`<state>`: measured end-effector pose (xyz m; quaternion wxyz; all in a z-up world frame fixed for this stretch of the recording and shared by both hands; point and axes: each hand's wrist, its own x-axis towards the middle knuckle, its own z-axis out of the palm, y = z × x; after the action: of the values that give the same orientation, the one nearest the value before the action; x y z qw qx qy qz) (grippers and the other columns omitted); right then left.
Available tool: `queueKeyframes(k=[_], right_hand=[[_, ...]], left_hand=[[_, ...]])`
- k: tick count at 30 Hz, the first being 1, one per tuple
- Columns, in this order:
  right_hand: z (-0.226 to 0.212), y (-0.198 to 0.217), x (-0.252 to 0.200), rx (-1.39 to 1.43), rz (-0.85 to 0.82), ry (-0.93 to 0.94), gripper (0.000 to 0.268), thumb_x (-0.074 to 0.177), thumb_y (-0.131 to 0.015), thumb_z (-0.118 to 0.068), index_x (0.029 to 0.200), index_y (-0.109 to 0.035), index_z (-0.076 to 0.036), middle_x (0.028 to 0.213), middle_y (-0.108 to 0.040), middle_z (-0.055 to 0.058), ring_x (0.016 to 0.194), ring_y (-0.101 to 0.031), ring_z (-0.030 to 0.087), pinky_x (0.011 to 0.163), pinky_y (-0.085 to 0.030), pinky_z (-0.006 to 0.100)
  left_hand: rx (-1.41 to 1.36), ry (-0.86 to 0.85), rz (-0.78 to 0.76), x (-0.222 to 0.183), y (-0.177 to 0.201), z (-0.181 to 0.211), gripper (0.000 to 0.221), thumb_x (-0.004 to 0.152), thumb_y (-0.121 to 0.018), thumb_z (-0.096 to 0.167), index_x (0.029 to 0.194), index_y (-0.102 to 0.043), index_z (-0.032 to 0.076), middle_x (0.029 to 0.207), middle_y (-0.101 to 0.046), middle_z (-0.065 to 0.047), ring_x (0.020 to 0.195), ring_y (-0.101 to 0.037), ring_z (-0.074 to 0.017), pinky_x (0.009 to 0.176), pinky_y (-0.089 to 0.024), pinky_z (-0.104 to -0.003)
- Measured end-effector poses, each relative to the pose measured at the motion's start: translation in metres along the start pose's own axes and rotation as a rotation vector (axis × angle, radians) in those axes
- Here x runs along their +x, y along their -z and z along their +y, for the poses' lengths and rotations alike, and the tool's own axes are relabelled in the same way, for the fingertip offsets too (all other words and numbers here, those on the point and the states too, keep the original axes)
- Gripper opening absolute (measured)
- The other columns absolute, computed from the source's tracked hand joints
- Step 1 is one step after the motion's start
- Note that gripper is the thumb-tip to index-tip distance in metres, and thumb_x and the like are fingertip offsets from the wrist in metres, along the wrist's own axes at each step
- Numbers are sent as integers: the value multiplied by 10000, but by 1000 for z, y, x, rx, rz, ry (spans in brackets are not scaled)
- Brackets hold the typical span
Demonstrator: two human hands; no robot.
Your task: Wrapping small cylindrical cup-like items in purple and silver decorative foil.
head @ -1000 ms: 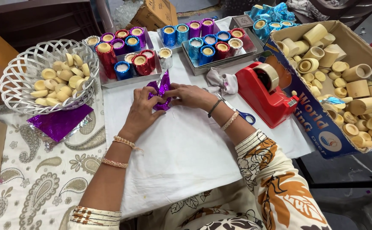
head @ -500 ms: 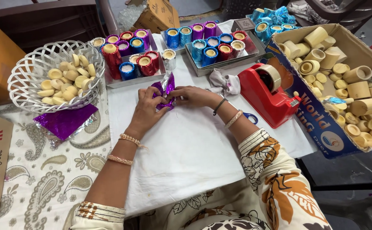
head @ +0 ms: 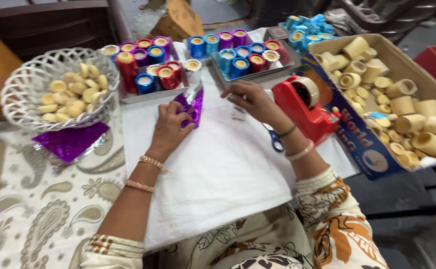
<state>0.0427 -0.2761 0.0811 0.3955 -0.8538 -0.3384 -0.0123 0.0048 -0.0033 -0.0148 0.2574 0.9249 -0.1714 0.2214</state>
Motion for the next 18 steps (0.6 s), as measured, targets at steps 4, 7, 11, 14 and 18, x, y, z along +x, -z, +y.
queueKeyframes(k=[4, 7, 11, 14, 18], right_hand=[[1, 59, -74, -157, 255, 43, 129, 1018, -651, -102, 1116, -716, -51, 1015, -707, 48, 842, -671, 137, 732, -551, 284], [19, 99, -126, -257, 446, -41, 105, 1030, -650, -83, 1095, -712, -29, 968, -707, 74, 843, -681, 160, 732, -538, 307], [32, 129, -173, -415, 561, -283, 138, 1028, -667, -131, 1079, -746, -31, 953, -698, 123, 794, -683, 227, 721, -533, 364], [44, 133, -187, -527, 547, -347, 165, 1021, -665, -168, 1072, -767, -48, 993, -691, 129, 842, -687, 262, 758, -535, 398], [43, 130, -176, -660, 432, -509, 210, 1010, -659, -270, 1061, -787, -110, 1043, -661, 94, 909, -677, 275, 789, -536, 427]], left_hand=[[-18, 32, -21, -1, -13, 1, 219, 783, -848, 198, 921, -769, 48, 1214, -530, -84, 1157, -464, -290, 1011, -507, -397], [-58, 86, -14, -2, -18, 1, 244, 794, -834, 188, 957, -754, 25, 1242, -515, -103, 1178, -470, -300, 975, -534, -378], [-47, 126, -28, -3, -12, 2, 234, 802, -830, 194, 982, -779, 54, 1203, -502, -104, 1133, -453, -304, 956, -532, -409], [-32, 135, -42, -3, -10, 2, 236, 805, -833, 214, 984, -787, 68, 1199, -502, -97, 1133, -440, -304, 947, -527, -409], [3, 131, -37, -4, -10, 2, 236, 809, -840, 238, 982, -794, 83, 1194, -506, -89, 1125, -441, -297, 948, -515, -414]])
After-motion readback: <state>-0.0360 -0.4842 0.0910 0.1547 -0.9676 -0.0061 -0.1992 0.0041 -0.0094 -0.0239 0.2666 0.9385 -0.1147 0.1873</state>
